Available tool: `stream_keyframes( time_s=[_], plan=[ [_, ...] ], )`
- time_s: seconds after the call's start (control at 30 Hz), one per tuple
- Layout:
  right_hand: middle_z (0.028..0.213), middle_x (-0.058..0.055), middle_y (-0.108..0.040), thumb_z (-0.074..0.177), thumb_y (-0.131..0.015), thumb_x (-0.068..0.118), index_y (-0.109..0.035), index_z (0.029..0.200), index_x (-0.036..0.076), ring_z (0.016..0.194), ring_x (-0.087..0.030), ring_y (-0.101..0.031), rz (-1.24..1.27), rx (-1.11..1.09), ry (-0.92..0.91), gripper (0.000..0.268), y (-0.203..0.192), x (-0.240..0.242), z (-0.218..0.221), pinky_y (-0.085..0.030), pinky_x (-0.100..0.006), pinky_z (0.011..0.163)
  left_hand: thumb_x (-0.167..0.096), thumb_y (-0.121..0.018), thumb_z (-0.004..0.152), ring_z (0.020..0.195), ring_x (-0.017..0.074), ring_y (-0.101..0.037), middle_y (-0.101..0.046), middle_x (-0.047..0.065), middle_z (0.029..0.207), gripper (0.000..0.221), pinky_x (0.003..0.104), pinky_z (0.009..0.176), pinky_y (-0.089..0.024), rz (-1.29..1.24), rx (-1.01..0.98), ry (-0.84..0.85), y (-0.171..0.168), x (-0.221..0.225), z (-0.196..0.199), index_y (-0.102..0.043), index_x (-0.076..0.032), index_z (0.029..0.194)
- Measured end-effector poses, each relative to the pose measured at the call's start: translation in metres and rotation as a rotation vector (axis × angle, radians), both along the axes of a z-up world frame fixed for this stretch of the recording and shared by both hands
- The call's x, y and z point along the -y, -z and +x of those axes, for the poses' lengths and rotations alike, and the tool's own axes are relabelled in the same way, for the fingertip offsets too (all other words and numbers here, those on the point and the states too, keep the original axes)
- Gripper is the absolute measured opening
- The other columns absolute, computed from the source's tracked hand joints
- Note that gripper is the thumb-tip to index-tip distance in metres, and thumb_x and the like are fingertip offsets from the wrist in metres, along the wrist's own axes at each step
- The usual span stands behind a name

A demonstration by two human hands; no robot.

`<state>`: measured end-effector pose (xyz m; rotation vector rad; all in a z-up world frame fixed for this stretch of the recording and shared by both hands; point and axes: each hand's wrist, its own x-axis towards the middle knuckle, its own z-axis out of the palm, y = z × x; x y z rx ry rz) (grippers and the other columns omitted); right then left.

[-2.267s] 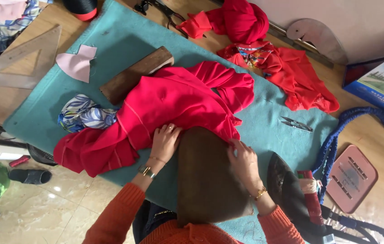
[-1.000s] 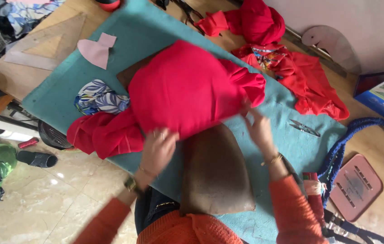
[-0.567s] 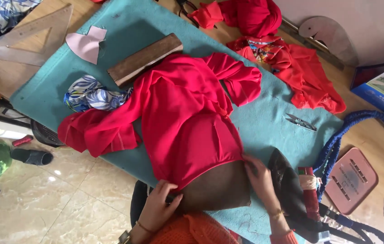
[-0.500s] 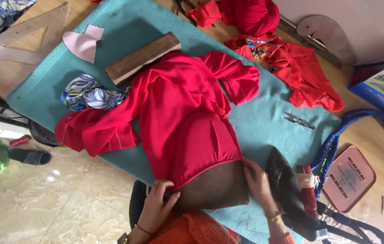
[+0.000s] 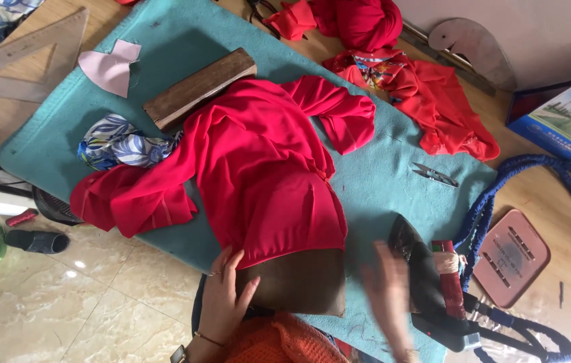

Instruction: Ironing and pressing seams of a red garment using a steam iron and a wooden clapper to set the fabric.

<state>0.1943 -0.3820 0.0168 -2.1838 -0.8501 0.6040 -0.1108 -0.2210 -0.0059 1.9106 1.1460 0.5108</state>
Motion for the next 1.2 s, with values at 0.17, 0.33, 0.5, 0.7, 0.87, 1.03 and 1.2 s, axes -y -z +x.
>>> stream_keyframes(
  time_s=[0.17, 0.33, 0.5, 0.7, 0.87, 1.03, 1.2],
  plan=[
    [0.126, -0.025, -0.057, 0.103, -0.048, 0.056, -0.05, 0.151, 0.008, 0.107, -0.044, -0.059, -0.45, 0.968, 0.08, 0.068, -0.036, 0.062, 0.088, -0.05, -0.066, 0.089, -0.024, -0.061, 0.1, 0.141, 0.0443, -0.046, -0.045, 0.025, 0.154, 0.05, 0.053, 0.117, -0.04, 0.421, 0.095, 0.111, -0.017, -0.023, 0.017, -0.05, -0.008, 0.146],
    [0.11, -0.017, -0.071, 0.099, -0.058, 0.029, -0.037, 0.16, 0.022, 0.067, -0.031, -0.072, -0.415, 0.095, 0.229, 0.065, -0.078, 0.036, 0.094, -0.054, -0.048, 0.063, -0.026, -0.058, 0.102, 0.151, 0.0448, -0.033, -0.038, 0.015, 0.164, 0.057, 0.059, 0.12, -0.032, 0.469, -0.002, 0.262, -0.017, -0.059, 0.06, -0.041, -0.016, 0.156],
    [0.109, -0.007, -0.072, 0.101, -0.06, 0.022, -0.046, 0.156, 0.015, 0.049, -0.021, -0.052, -0.266, 0.077, 0.226, 0.057, -0.097, 0.023, 0.066, -0.048, -0.035, 0.051, -0.032, -0.052, 0.106, 0.154, 0.0455, -0.023, -0.03, 0.011, 0.168, 0.056, 0.065, 0.121, -0.024, 0.419, -0.003, 0.392, 0.002, -0.104, 0.104, -0.038, -0.021, 0.159],
    [0.103, -0.006, -0.081, 0.093, -0.06, 0.038, -0.069, 0.119, 0.031, 0.097, -0.029, -0.076, -0.536, 0.089, 0.222, 0.029, -0.156, -0.038, 0.007, -0.051, -0.041, 0.09, -0.048, -0.035, 0.107, 0.154, 0.044, -0.02, -0.027, 0.008, 0.169, 0.059, 0.064, 0.119, -0.022, 0.358, -0.139, 0.391, 0.009, -0.115, 0.121, -0.036, -0.022, 0.16],
    [0.092, -0.019, -0.078, 0.095, -0.054, 0.061, -0.056, 0.131, 0.029, 0.102, -0.043, -0.074, -0.641, 0.242, -0.121, 0.048, -0.145, -0.103, -0.018, -0.055, -0.054, 0.094, -0.05, -0.04, 0.108, 0.154, 0.0406, -0.023, -0.018, 0.003, 0.173, 0.061, 0.064, 0.117, -0.028, 0.338, -0.125, 0.318, 0.039, -0.115, 0.122, -0.027, -0.033, 0.165],
    [0.098, -0.021, -0.076, 0.099, -0.052, 0.063, -0.055, 0.126, 0.02, 0.104, -0.045, -0.072, -0.553, 0.303, -0.174, 0.051, -0.133, -0.171, -0.003, -0.054, -0.057, 0.092, -0.046, -0.046, 0.106, 0.148, 0.0434, -0.032, -0.023, 0.01, 0.17, 0.063, 0.062, 0.116, -0.033, 0.28, -0.058, 0.263, 0.055, -0.117, 0.118, -0.031, -0.028, 0.164],
    [0.105, -0.025, -0.073, 0.099, -0.055, 0.062, -0.056, 0.13, 0.016, 0.11, -0.049, -0.068, -0.443, 0.289, -0.187, 0.055, -0.125, -0.232, 0.013, -0.053, -0.058, 0.095, -0.046, -0.047, 0.107, 0.145, 0.047, -0.037, -0.029, 0.018, 0.166, 0.063, 0.06, 0.116, -0.033, 0.248, 0.022, 0.23, 0.058, -0.116, 0.12, -0.032, -0.024, 0.164]
  ],
)
